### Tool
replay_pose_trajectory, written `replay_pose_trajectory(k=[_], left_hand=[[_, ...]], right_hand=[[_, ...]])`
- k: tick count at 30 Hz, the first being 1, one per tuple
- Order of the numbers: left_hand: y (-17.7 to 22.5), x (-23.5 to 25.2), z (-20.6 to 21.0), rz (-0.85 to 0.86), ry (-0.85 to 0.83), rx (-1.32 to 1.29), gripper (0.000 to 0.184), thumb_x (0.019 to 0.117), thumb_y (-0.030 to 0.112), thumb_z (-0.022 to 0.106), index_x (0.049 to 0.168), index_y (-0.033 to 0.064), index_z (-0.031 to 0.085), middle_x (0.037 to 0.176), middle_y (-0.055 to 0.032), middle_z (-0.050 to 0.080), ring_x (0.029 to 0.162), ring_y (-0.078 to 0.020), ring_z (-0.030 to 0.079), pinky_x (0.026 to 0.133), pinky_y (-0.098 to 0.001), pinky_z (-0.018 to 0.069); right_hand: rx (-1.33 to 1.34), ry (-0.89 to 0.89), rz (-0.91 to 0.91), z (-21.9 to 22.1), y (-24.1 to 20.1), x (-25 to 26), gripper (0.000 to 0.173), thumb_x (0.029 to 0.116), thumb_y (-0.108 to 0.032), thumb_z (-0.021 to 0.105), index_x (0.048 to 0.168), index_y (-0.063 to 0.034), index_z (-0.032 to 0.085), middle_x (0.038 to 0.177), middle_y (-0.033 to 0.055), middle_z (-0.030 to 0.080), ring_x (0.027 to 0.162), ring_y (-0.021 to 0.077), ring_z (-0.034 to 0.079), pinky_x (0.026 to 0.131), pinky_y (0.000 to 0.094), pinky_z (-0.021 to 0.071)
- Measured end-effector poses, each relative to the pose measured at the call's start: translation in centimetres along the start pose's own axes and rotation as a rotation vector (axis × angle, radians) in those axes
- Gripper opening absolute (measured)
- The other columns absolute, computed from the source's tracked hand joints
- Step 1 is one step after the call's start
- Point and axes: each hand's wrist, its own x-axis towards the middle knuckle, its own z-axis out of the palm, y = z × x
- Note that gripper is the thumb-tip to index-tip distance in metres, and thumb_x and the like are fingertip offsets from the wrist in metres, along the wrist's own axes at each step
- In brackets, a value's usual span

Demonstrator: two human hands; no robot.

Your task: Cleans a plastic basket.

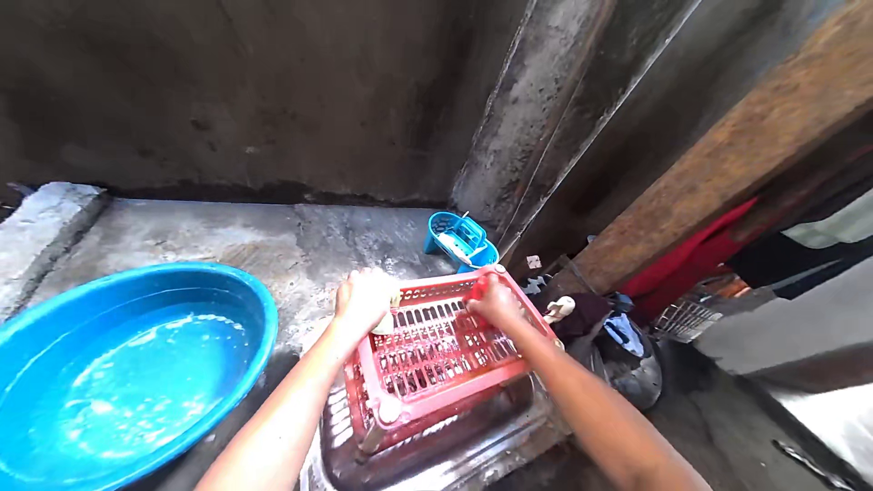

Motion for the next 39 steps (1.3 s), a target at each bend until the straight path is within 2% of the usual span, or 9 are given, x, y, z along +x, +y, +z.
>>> replay_pose_trajectory(k=[5, 12, 18, 22, 27, 30, 33, 36, 39], left_hand=[[-0.2, -0.2, 0.1, -0.003, 0.009, 0.022, 0.048, 0.097, 0.02, 0.063, 0.139, -0.001, 0.055, 0.14, -0.0216, 0.057, 0.133, -0.0401, 0.052, 0.102, -0.0584, 0.0466], [0.0, -0.3, 0.0, 0.001, 0.0, 0.041, 0.047, 0.0963, 0.018, 0.064, 0.139, 0.0, 0.055, 0.14, -0.0207, 0.057, 0.133, -0.0391, 0.053, 0.101, -0.0585, 0.0471], [-0.1, -0.7, 0.0, -0.052, 0.05, -0.055, 0.041, 0.0984, 0.02, 0.062, 0.134, -0.0002, 0.059, 0.137, -0.0219, 0.06, 0.132, -0.0399, 0.053, 0.103, -0.058, 0.0451], [0.2, -0.2, 0.4, -0.067, 0.058, -0.031, 0.039, 0.0989, 0.022, 0.062, 0.131, 0.0003, 0.061, 0.135, -0.0212, 0.061, 0.13, -0.0385, 0.055, 0.101, -0.0578, 0.0468], [0.2, -0.1, 0.7, -0.071, 0.064, -0.009, 0.038, 0.0971, 0.019, 0.065, 0.131, 0.0005, 0.06, 0.133, -0.0222, 0.061, 0.127, -0.0401, 0.056, 0.098, -0.0585, 0.0483], [0.2, -0.2, 0.4, -0.034, 0.08, 0.033, 0.038, 0.0971, 0.019, 0.065, 0.132, 0.0041, 0.06, 0.134, -0.0214, 0.06, 0.129, -0.0401, 0.055, 0.099, -0.0587, 0.0474], [-0.2, -0.5, 0.4, 0.112, 0.157, 0.091, 0.045, 0.0907, 0.018, 0.073, 0.134, 0.0104, 0.065, 0.146, -0.0191, 0.051, 0.144, -0.0401, 0.038, 0.115, -0.0664, 0.0257], [0.4, -2.2, 0.1, 0.262, 0.181, 0.154, 0.043, 0.0905, 0.025, 0.074, 0.13, 0.0084, 0.068, 0.13, -0.0196, 0.062, 0.126, -0.0399, 0.053, 0.106, -0.0607, 0.0352], [1.7, -4.3, -0.9, 0.271, 0.062, 0.139, 0.047, 0.0942, 0.025, 0.068, 0.135, 0.0033, 0.061, 0.126, -0.0216, 0.065, 0.12, -0.0397, 0.061, 0.103, -0.0601, 0.0416]], right_hand=[[0.064, -0.237, -0.397, 3.1, -10.3, -5.8, 0.068, 0.0866, -0.024, 0.077, 0.144, -0.0057, 0.046, 0.129, 0.0222, 0.063, 0.119, 0.0381, 0.063, 0.098, 0.0594, 0.0502], [-0.165, -0.019, -0.131, -1.2, 1.6, 1.3, 0.067, 0.0914, -0.033, 0.074, 0.142, 0.0018, 0.048, 0.128, 0.027, 0.062, 0.12, 0.0427, 0.062, 0.099, 0.0608, 0.0491], [-0.352, -0.282, -0.055, -2.6, 2.0, -3.4, 0.073, 0.0924, -0.035, 0.074, 0.145, 0.0036, 0.04, 0.13, 0.0312, 0.059, 0.123, 0.0473, 0.059, 0.1, 0.0645, 0.0464], [-0.198, -0.212, -0.022, -1.6, 2.4, -4.2, 0.072, 0.0921, -0.036, 0.072, 0.147, -0.0003, 0.043, 0.127, 0.0284, 0.062, 0.12, 0.0456, 0.061, 0.098, 0.0642, 0.0475], [-0.049, -0.362, -0.353, 1.8, -6.7, -8.5, 0.066, 0.0899, -0.032, 0.075, 0.142, -0.0051, 0.046, 0.12, 0.0241, 0.065, 0.114, 0.042, 0.064, 0.093, 0.062, 0.0505], [0.168, -0.488, -0.528, 1.5, -7.9, -8.7, 0.062, 0.0912, -0.027, 0.077, 0.138, 0.0001, 0.048, 0.119, 0.0247, 0.064, 0.112, 0.0377, 0.064, 0.096, 0.057, 0.0499], [0.321, -0.472, -0.469, -0.5, -6.2, -7.2, 0.054, 0.0942, -0.028, 0.073, 0.133, 0.002, 0.051, 0.118, 0.0216, 0.064, 0.108, 0.0297, 0.065, 0.096, 0.049, 0.0513], [0.264, -0.429, -0.373, -3.0, -2.8, -4.2, 0.047, 0.1052, -0.037, 0.056, 0.129, 0.003, 0.056, 0.117, 0.0228, 0.064, 0.106, 0.0299, 0.064, 0.096, 0.0508, 0.0484], [0.187, -0.469, -0.373, -5.0, 0.4, -1.9, 0.042, 0.1053, -0.033, 0.057, 0.123, 0.0051, 0.059, 0.112, 0.0217, 0.064, 0.1, 0.0267, 0.062, 0.093, 0.0476, 0.0486]])
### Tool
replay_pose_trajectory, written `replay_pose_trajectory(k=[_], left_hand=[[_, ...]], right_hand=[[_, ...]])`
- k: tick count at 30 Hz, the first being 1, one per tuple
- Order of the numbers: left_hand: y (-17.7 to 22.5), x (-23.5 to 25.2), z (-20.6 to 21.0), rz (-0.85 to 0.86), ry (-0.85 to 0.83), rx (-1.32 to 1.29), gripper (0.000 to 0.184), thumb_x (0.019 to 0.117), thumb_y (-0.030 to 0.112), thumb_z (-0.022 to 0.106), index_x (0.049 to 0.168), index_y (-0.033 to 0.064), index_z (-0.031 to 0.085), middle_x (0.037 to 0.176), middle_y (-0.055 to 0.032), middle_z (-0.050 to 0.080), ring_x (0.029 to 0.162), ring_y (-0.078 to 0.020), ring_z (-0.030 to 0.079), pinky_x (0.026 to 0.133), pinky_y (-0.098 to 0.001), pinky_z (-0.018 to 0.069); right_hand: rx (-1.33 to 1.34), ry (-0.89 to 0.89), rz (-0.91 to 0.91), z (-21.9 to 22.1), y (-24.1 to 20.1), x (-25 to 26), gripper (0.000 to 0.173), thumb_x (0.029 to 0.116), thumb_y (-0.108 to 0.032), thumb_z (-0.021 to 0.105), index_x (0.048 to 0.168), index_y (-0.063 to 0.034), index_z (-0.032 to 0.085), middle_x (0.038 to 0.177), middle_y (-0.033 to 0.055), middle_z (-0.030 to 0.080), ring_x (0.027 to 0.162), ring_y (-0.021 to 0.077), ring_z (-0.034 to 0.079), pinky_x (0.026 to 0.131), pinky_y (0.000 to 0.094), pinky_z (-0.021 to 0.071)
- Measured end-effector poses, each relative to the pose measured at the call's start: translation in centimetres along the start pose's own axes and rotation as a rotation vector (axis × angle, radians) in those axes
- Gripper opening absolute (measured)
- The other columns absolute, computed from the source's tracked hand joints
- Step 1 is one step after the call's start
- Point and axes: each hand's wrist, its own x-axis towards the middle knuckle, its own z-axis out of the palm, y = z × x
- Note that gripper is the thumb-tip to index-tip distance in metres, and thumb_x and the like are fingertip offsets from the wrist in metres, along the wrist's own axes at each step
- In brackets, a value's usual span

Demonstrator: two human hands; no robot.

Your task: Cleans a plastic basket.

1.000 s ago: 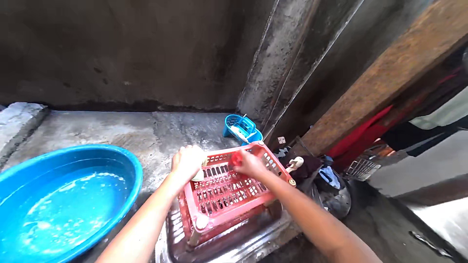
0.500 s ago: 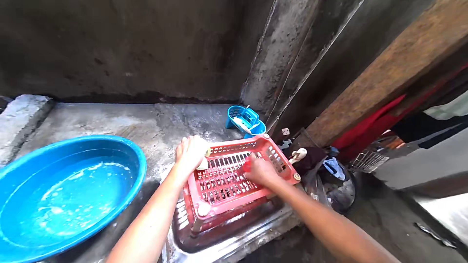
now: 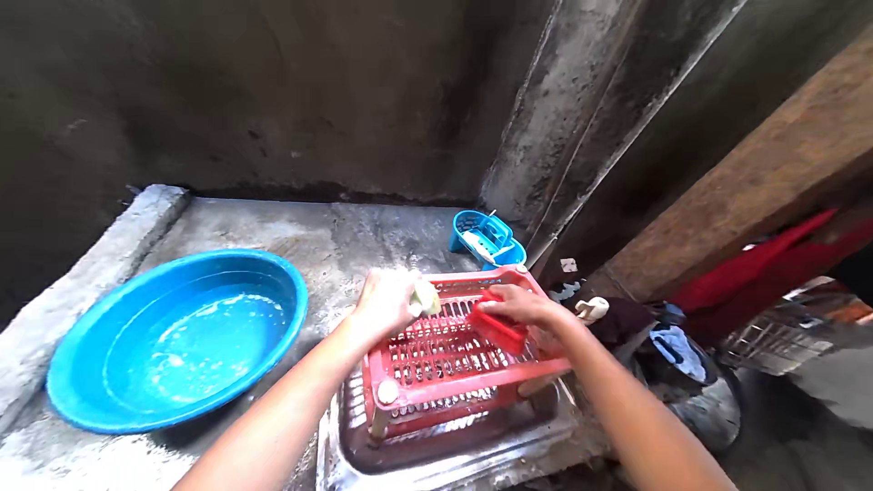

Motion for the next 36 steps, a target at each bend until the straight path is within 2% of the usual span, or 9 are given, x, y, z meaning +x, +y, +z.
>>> replay_pose_trajectory(k=[6, 9, 11, 16, 19, 22, 28, 32, 36], left_hand=[[0.8, 1.6, 0.5, 0.08, -0.279, -0.229, 0.069, 0.0874, 0.025, 0.08, 0.146, 0.0044, 0.051, 0.137, -0.0247, 0.059, 0.129, -0.0432, 0.055, 0.107, -0.0666, 0.039], [1.0, 0.9, 0.8, 0.159, -0.276, -0.537, 0.115, 0.0819, 0.035, 0.085, 0.164, 0.0049, 0.01, 0.162, -0.0259, 0.03, 0.142, -0.0404, 0.043, 0.114, -0.0597, 0.0352], [2.1, -0.3, 0.3, 0.131, -0.181, -0.99, 0.099, 0.0941, 0.028, 0.069, 0.164, 0.0103, 0.001, 0.159, -0.0205, 0.035, 0.136, -0.0278, 0.049, 0.107, -0.0441, 0.0464], [1.4, -1.2, 0.4, -0.274, 0.329, -1.602, 0.043, 0.1097, 0.019, 0.042, 0.151, 0.0111, 0.035, 0.106, -0.014, 0.065, 0.082, -0.0187, 0.066, 0.068, -0.0327, 0.0555], [-3.1, -4.2, -1.4, -0.39, 0.473, -1.247, 0.043, 0.107, 0.015, 0.046, 0.149, 0.0083, 0.037, 0.11, -0.0132, 0.064, 0.084, -0.0184, 0.065, 0.071, -0.0345, 0.0555], [-10.9, -7.8, -2.7, -0.595, 0.487, -0.736, 0.06, 0.0972, 0.018, 0.064, 0.15, 0.0057, 0.039, 0.126, -0.0254, 0.062, 0.108, -0.0381, 0.065, 0.09, -0.0583, 0.053], [-22.7, -13.0, 0.6, -1.024, 0.318, -0.335, 0.067, 0.0958, 0.025, 0.069, 0.151, -0.0002, 0.04, 0.14, -0.0348, 0.052, 0.131, -0.0508, 0.051, 0.105, -0.0691, 0.0383], [-19.0, -11.2, 0.9, -0.789, 0.47, -0.141, 0.085, 0.0935, 0.034, 0.074, 0.157, -0.0024, 0.03, 0.156, -0.0366, 0.031, 0.144, -0.0575, 0.029, 0.111, -0.0736, 0.0273], [-8.3, -4.6, 2.3, -0.472, 0.361, -0.711, 0.087, 0.0982, 0.034, 0.067, 0.161, 0.0, 0.018, 0.161, -0.0283, 0.029, 0.147, -0.0393, 0.035, 0.118, -0.0531, 0.0336]], right_hand=[[0.242, 0.131, -0.098, -3.4, 0.2, -0.5, 0.031, 0.1066, -0.026, 0.054, 0.121, 0.0006, 0.06, 0.095, 0.0106, 0.066, 0.08, 0.0141, 0.063, 0.076, 0.0346, 0.054], [0.545, 0.223, -0.18, -3.0, -2.4, -0.1, 0.037, 0.1103, -0.031, 0.043, 0.134, -0.006, 0.055, 0.097, 0.0069, 0.069, 0.078, 0.0115, 0.066, 0.07, 0.0304, 0.0564], [0.74, 0.285, -0.25, -1.0, -4.7, 0.8, 0.04, 0.1117, -0.039, 0.036, 0.132, -0.0103, 0.055, 0.098, 0.0044, 0.07, 0.078, 0.0106, 0.069, 0.067, 0.0291, 0.0586], [0.687, 0.069, -0.542, 3.1, -10.0, -0.1, 0.058, 0.1101, -0.043, 0.026, 0.162, -0.0178, 0.026, 0.153, 0.0051, 0.05, 0.132, 0.0156, 0.056, 0.108, 0.0386, 0.0491], [0.086, -0.067, -0.611, 2.4, -8.2, 0.8, 0.055, 0.1055, -0.025, 0.052, 0.156, -0.005, 0.04, 0.152, 0.015, 0.051, 0.135, 0.0227, 0.055, 0.112, 0.0421, 0.0453], [-0.485, -0.251, -0.521, 4.1, -5.0, 1.9, 0.062, 0.0965, -0.013, 0.07, 0.154, -0.0209, 0.049, 0.155, 0.0251, 0.044, 0.141, 0.0473, 0.043, 0.114, 0.0639, 0.0355], [-0.364, -0.073, -0.387, 5.1, -2.5, 1.6, 0.054, 0.0989, -0.011, 0.063, 0.152, -0.0158, 0.051, 0.136, 0.0235, 0.062, 0.126, 0.0423, 0.06, 0.106, 0.0613, 0.0446], [-0.451, 0.114, -0.028, 0.2, -1.8, -0.7, 0.049, 0.1005, -0.03, 0.065, 0.144, -0.0111, 0.053, 0.119, 0.0263, 0.068, 0.113, 0.0469, 0.064, 0.095, 0.0662, 0.0475], [-0.586, 0.317, 0.207, -0.3, 1.5, 1.1, 0.035, 0.1009, -0.018, 0.061, 0.13, 0.0013, 0.061, 0.12, 0.0288, 0.066, 0.114, 0.0482, 0.064, 0.091, 0.0649, 0.0495]])
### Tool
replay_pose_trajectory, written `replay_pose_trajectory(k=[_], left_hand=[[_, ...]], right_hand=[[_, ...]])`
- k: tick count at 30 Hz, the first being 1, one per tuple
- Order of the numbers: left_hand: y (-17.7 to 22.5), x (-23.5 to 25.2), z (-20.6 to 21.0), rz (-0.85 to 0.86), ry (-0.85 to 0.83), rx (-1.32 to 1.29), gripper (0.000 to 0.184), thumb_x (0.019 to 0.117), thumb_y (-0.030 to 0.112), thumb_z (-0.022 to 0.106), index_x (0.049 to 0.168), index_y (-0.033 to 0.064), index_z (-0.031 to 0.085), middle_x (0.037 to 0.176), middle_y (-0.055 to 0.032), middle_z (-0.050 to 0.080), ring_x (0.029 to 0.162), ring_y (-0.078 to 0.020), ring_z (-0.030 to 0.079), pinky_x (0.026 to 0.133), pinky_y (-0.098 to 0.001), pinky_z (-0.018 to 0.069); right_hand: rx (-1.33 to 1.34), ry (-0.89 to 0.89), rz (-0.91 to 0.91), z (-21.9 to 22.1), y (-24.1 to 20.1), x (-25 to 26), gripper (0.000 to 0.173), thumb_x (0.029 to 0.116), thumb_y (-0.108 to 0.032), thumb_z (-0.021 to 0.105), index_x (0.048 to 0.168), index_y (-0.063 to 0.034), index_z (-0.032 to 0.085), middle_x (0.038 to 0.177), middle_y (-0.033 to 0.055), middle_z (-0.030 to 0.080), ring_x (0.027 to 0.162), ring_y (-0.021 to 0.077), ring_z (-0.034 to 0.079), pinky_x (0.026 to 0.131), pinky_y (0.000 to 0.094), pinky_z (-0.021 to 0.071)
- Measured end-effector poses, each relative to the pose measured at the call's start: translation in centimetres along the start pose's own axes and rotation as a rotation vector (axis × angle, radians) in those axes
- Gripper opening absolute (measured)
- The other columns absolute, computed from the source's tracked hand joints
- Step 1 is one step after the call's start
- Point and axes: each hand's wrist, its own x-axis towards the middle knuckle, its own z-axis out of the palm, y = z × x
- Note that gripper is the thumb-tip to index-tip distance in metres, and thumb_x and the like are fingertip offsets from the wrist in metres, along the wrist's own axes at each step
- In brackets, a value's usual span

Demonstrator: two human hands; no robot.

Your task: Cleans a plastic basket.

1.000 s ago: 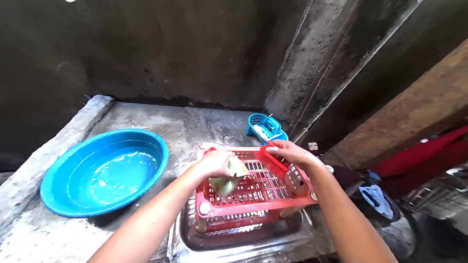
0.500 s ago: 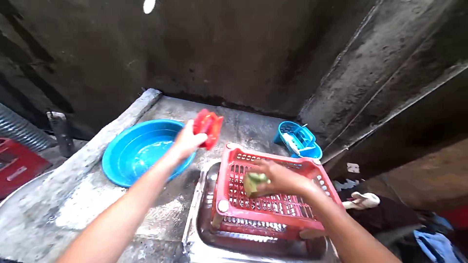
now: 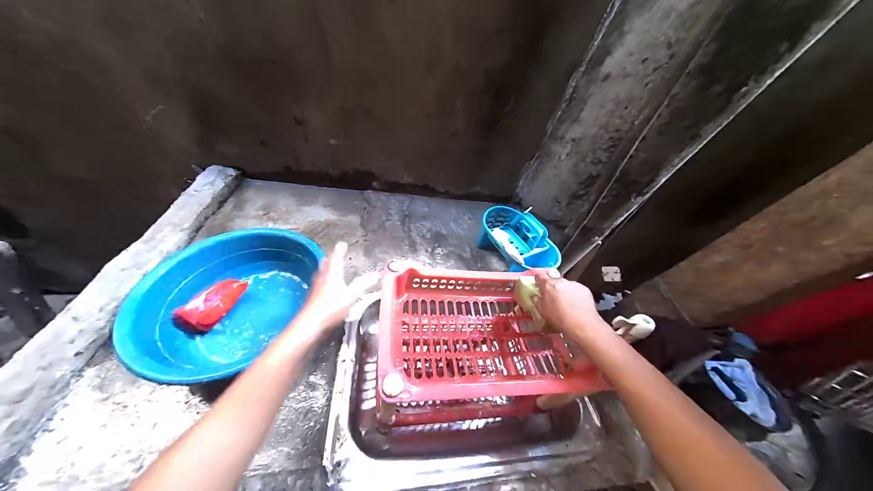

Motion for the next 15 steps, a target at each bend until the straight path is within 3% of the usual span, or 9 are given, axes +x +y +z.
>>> replay_pose_trajectory(k=[2, 3, 5, 7, 10, 15], left_hand=[[2.8, -0.3, 4.3, -0.113, -0.129, -0.388, 0.084, 0.1004, 0.019, 0.064, 0.162, 0.0063, 0.009, 0.156, -0.0233, 0.037, 0.132, -0.0273, 0.052, 0.104, -0.0413, 0.0487], [3.5, 0.1, 5.6, -0.162, -0.153, -0.48, 0.082, 0.1, 0.009, 0.061, 0.162, 0.0078, 0.008, 0.151, -0.0227, 0.042, 0.124, -0.0263, 0.057, 0.098, -0.0404, 0.0511], [3.0, 0.9, 6.6, -0.211, -0.156, -0.542, 0.078, 0.0979, -0.003, 0.054, 0.162, 0.0086, 0.012, 0.152, -0.0233, 0.039, 0.124, -0.0284, 0.055, 0.098, -0.0422, 0.0502], [2.0, 1.3, 6.9, -0.198, -0.167, -0.579, 0.072, 0.0962, -0.005, 0.051, 0.16, 0.0085, 0.021, 0.15, -0.0211, 0.043, 0.121, -0.0249, 0.057, 0.095, -0.039, 0.0519], [1.6, 1.3, 6.7, -0.14, -0.182, -0.584, 0.07, 0.094, -0.007, 0.048, 0.158, 0.0083, 0.025, 0.144, -0.0197, 0.048, 0.115, -0.0202, 0.059, 0.091, -0.034, 0.0521], [1.6, 2.0, 6.9, -0.121, -0.18, -0.601, 0.063, 0.0976, -0.005, 0.05, 0.156, 0.0084, 0.029, 0.139, -0.0197, 0.052, 0.114, -0.0215, 0.061, 0.092, -0.0355, 0.0526]], right_hand=[[-0.023, -0.066, 0.062, 2.2, -0.6, 0.6, 0.039, 0.0998, -0.011, 0.059, 0.134, 0.0072, 0.053, 0.124, 0.0317, 0.063, 0.116, 0.0497, 0.062, 0.093, 0.0648, 0.0497], [-0.035, -0.111, 0.086, 2.9, -1.0, 0.8, 0.041, 0.1009, -0.01, 0.056, 0.137, 0.0084, 0.049, 0.128, 0.0324, 0.061, 0.12, 0.0497, 0.061, 0.095, 0.0644, 0.0489], [-0.028, -0.166, 0.122, 3.4, -1.2, 0.9, 0.042, 0.1031, -0.012, 0.054, 0.139, 0.0086, 0.046, 0.131, 0.0327, 0.059, 0.124, 0.0489, 0.059, 0.098, 0.0635, 0.0479], [0.002, -0.174, 0.16, 3.3, -1.3, 1.2, 0.044, 0.1013, -0.013, 0.057, 0.138, 0.0083, 0.046, 0.129, 0.0327, 0.06, 0.123, 0.0486, 0.059, 0.098, 0.0632, 0.048], [0.056, -0.132, 0.179, 4.0, -2.9, 1.9, 0.038, 0.1018, -0.011, 0.053, 0.136, 0.005, 0.05, 0.127, 0.0299, 0.063, 0.121, 0.0458, 0.062, 0.095, 0.0617, 0.0495], [0.18, -0.089, -0.047, 4.3, -8.6, 1.6, 0.036, 0.1044, -0.01, 0.045, 0.139, -0.0016, 0.052, 0.127, 0.0274, 0.064, 0.12, 0.0451, 0.063, 0.096, 0.062, 0.0491]])
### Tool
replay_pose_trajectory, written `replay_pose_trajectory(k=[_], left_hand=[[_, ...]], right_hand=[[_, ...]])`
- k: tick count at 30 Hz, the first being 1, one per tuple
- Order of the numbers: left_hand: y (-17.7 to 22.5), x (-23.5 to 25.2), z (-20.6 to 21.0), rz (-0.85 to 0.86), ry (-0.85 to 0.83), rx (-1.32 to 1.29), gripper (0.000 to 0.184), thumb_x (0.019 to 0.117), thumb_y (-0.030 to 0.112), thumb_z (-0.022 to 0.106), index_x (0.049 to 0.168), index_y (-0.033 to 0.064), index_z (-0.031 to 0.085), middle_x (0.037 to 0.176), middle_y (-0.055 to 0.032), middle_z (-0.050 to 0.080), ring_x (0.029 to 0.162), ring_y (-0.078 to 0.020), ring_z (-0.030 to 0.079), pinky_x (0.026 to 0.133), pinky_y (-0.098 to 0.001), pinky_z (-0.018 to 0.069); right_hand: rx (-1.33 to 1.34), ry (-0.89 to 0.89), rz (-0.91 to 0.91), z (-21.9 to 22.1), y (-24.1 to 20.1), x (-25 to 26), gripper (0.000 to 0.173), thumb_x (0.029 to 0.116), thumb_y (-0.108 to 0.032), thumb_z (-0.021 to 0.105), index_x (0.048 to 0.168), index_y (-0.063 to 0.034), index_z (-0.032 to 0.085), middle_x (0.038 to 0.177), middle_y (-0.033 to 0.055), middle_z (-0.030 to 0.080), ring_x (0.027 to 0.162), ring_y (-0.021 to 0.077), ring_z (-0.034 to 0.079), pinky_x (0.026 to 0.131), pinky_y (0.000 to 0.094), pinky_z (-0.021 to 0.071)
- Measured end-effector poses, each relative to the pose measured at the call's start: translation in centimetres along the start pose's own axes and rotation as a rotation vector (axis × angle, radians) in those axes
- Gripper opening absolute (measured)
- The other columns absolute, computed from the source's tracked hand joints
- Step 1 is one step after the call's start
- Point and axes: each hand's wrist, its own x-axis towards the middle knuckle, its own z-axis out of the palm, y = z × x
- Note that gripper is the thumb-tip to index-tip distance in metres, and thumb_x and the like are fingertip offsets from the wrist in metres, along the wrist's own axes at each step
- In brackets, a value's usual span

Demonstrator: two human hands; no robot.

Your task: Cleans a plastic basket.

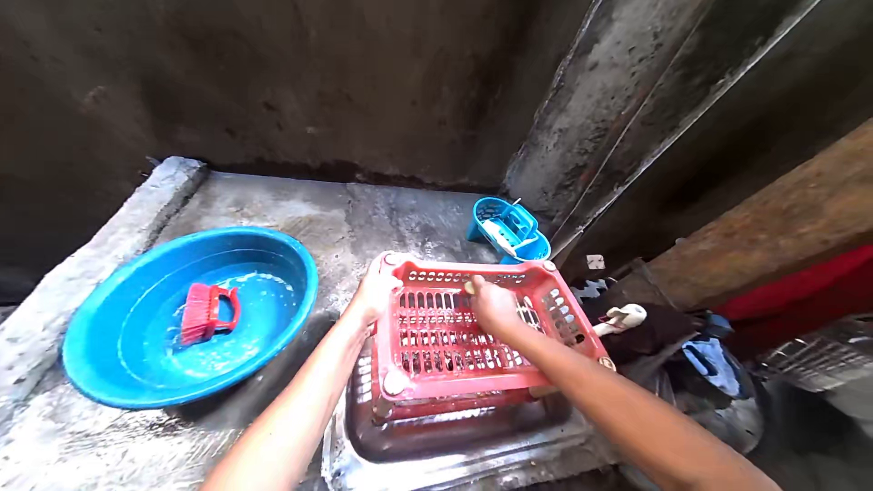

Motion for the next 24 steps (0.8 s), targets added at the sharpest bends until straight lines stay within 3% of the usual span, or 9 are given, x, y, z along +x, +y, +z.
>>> replay_pose_trajectory(k=[7, 11, 13, 16, 18, 21, 22, 23, 24], left_hand=[[0.5, -0.2, 0.3, 0.038, 0.078, 0.129, 0.054, 0.099, -0.007, 0.05, 0.151, 0.0056, 0.042, 0.132, -0.0186, 0.058, 0.108, -0.0212, 0.062, 0.091, -0.0366, 0.0522], [0.9, 0.0, 0.3, 0.02, 0.088, 0.211, 0.059, 0.0958, -0.01, 0.051, 0.151, 0.0073, 0.041, 0.127, -0.0186, 0.059, 0.098, -0.0219, 0.061, 0.083, -0.0379, 0.0525], [0.7, 0.5, 0.2, 0.034, 0.075, 0.271, 0.065, 0.0933, -0.012, 0.052, 0.153, 0.0087, 0.039, 0.128, -0.0198, 0.06, 0.1, -0.0247, 0.063, 0.085, -0.0417, 0.0536], [1.1, 0.5, 0.3, 0.046, 0.046, 0.351, 0.066, 0.0939, -0.013, 0.05, 0.154, 0.0098, 0.037, 0.135, -0.0205, 0.058, 0.109, -0.0289, 0.062, 0.09, -0.0463, 0.0529], [1.1, 0.5, 0.6, 0.037, 0.033, 0.397, 0.067, 0.0944, -0.013, 0.05, 0.155, 0.0114, 0.036, 0.132, -0.022, 0.057, 0.104, -0.0303, 0.062, 0.086, -0.047, 0.0529], [1.4, 0.4, 0.4, 0.09, 0.056, 0.588, 0.074, 0.0936, -0.01, 0.055, 0.159, 0.0102, 0.028, 0.145, -0.0214, 0.052, 0.125, -0.0344, 0.057, 0.1, -0.0525, 0.0486], [1.7, -0.1, 0.3, 0.155, 0.078, 0.704, 0.075, 0.0926, -0.005, 0.058, 0.16, 0.009, 0.028, 0.153, -0.0187, 0.045, 0.137, -0.0351, 0.049, 0.109, -0.0548, 0.0425], [2.3, -1.5, 0.0, 0.248, 0.056, 0.801, 0.073, 0.0946, 0.001, 0.06, 0.16, 0.0059, 0.028, 0.163, -0.0179, 0.032, 0.149, -0.0377, 0.032, 0.119, -0.0576, 0.03], [3.0, -3.3, -0.2, 0.358, -0.008, 0.873, 0.065, 0.0978, 0.011, 0.061, 0.157, 0.0019, 0.034, 0.164, -0.0206, 0.03, 0.152, -0.0409, 0.025, 0.121, -0.0605, 0.0232]], right_hand=[[0.135, -0.08, -0.476, 1.2, -8.4, -1.1, 0.036, 0.1084, -0.015, 0.043, 0.139, -0.0007, 0.056, 0.128, 0.0246, 0.065, 0.122, 0.0413, 0.062, 0.102, 0.0597, 0.0466], [0.344, -0.26, -0.661, 0.8, -7.9, -2.1, 0.033, 0.1056, -0.01, 0.049, 0.133, 0.0073, 0.055, 0.125, 0.0287, 0.063, 0.12, 0.041, 0.061, 0.104, 0.0578, 0.0439], [0.44, -0.36, -0.79, 1.1, -6.3, -3.0, 0.029, 0.1027, -0.007, 0.056, 0.126, 0.0106, 0.058, 0.117, 0.0277, 0.064, 0.108, 0.0349, 0.063, 0.097, 0.0512, 0.0479], [0.451, -0.567, -0.955, 1.0, -3.4, -4.1, 0.018, 0.1014, -0.003, 0.054, 0.112, 0.0078, 0.063, 0.098, 0.0134, 0.062, 0.084, 0.0128, 0.056, 0.077, 0.0322, 0.0474], [0.307, -0.647, -0.902, -0.5, -1.3, -4.5, 0.019, 0.1004, 0.001, 0.053, 0.113, 0.0082, 0.065, 0.1, 0.0155, 0.064, 0.084, 0.0157, 0.055, 0.077, 0.0365, 0.0466], [0.034, -0.569, -0.705, -3.7, 2.6, -5.0, 0.023, 0.1004, 0.002, 0.054, 0.119, 0.0073, 0.067, 0.108, 0.0251, 0.066, 0.098, 0.0341, 0.061, 0.088, 0.0539, 0.0467], [-0.016, -0.479, -0.604, -4.9, 4.0, -5.6, 0.027, 0.1, 0.001, 0.054, 0.123, 0.0035, 0.068, 0.115, 0.026, 0.067, 0.107, 0.0399, 0.063, 0.093, 0.0602, 0.0454], [-0.013, -0.336, -0.512, -5.7, 5.5, -6.5, 0.028, 0.0992, -0.001, 0.055, 0.122, -0.0012, 0.07, 0.117, 0.0242, 0.069, 0.112, 0.0418, 0.064, 0.095, 0.0639, 0.0455], [0.035, -0.173, -0.452, -6.4, 6.6, -7.7, 0.027, 0.0992, -0.003, 0.056, 0.121, -0.0047, 0.071, 0.116, 0.0222, 0.07, 0.111, 0.0414, 0.065, 0.095, 0.0645, 0.0464]])
